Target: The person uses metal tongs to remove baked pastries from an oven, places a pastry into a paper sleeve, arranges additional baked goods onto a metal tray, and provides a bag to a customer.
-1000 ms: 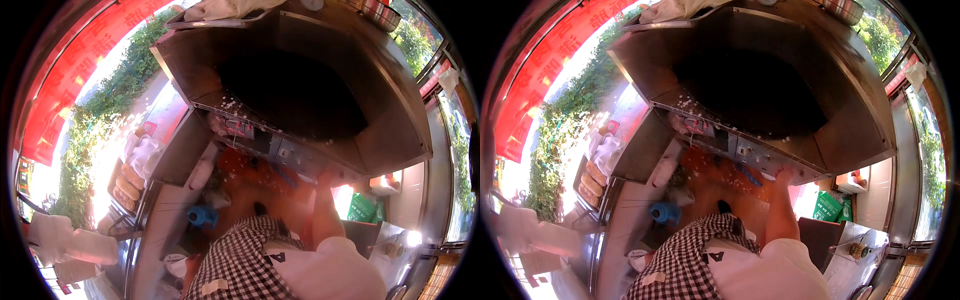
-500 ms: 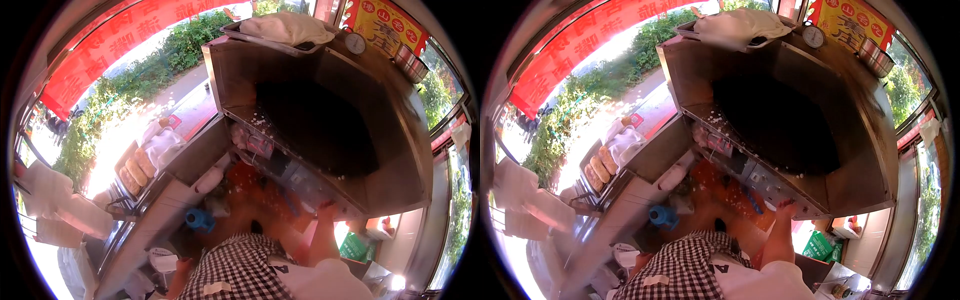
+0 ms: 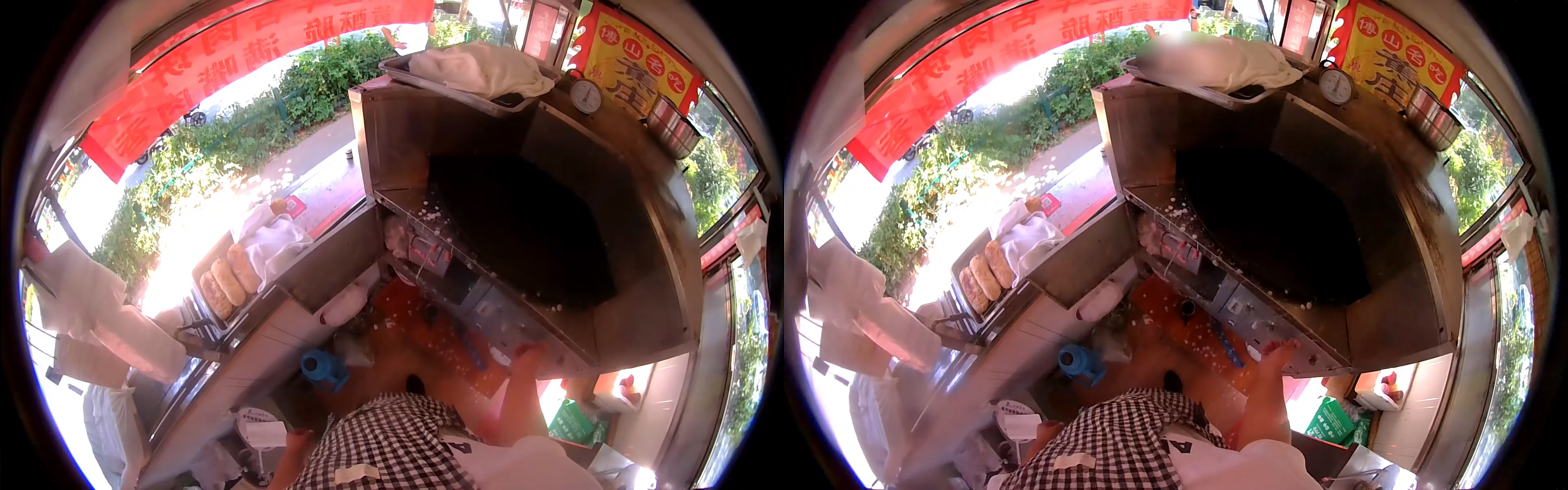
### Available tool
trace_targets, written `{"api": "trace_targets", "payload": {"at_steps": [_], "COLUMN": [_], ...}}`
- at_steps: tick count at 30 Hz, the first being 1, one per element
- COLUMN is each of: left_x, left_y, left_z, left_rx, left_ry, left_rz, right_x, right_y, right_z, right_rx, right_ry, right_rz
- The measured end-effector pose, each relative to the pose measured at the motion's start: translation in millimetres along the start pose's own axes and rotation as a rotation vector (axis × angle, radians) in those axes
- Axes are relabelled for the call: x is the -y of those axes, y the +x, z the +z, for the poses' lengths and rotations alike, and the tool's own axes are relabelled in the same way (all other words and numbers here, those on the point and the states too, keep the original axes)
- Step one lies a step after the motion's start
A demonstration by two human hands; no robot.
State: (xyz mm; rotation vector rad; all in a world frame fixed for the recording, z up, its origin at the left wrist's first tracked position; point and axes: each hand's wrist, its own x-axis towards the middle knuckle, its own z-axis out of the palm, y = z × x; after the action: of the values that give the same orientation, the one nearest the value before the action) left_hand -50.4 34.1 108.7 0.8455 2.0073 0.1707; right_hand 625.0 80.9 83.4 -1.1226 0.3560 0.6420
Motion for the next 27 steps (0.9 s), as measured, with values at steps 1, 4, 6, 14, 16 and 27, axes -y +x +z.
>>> {"api": "trace_targets", "payload": {"at_steps": [1, 4, 6, 14, 16, 27], "left_x": [-4.1, -0.6, 16.0, 101.9, 105.4, 100.6], "left_y": [-2.0, 2.9, 17.3, 74.8, 68.7, 47.2], "left_z": [-0.7, -2.1, -0.3, 23.8, 23.5, 26.9], "left_rx": [0.002, -0.009, -0.028, -0.027, -0.039, -0.127], "left_ry": [0.001, 0.04, 0.048, -0.102, -0.056, -0.087], "left_rz": [-0.002, 0.069, 0.138, 0.076, 0.04, -0.002], "right_x": [-4.4, -8.2, -14.3, -31.9, -27.0, -34.7], "right_y": [-3.5, -27.9, -25.2, 7.1, 4.4, 14.4], "right_z": [3.6, 41.2, 47.8, 45.4, 43.0, 51.9], "right_rx": [0.06, -0.059, -0.023, 0.07, 0.146, 0.038], "right_ry": [-0.076, -0.041, -0.061, 0.111, 0.125, 0.155], "right_rz": [-0.033, -0.014, 0.046, 0.198, 0.238, 0.229]}}
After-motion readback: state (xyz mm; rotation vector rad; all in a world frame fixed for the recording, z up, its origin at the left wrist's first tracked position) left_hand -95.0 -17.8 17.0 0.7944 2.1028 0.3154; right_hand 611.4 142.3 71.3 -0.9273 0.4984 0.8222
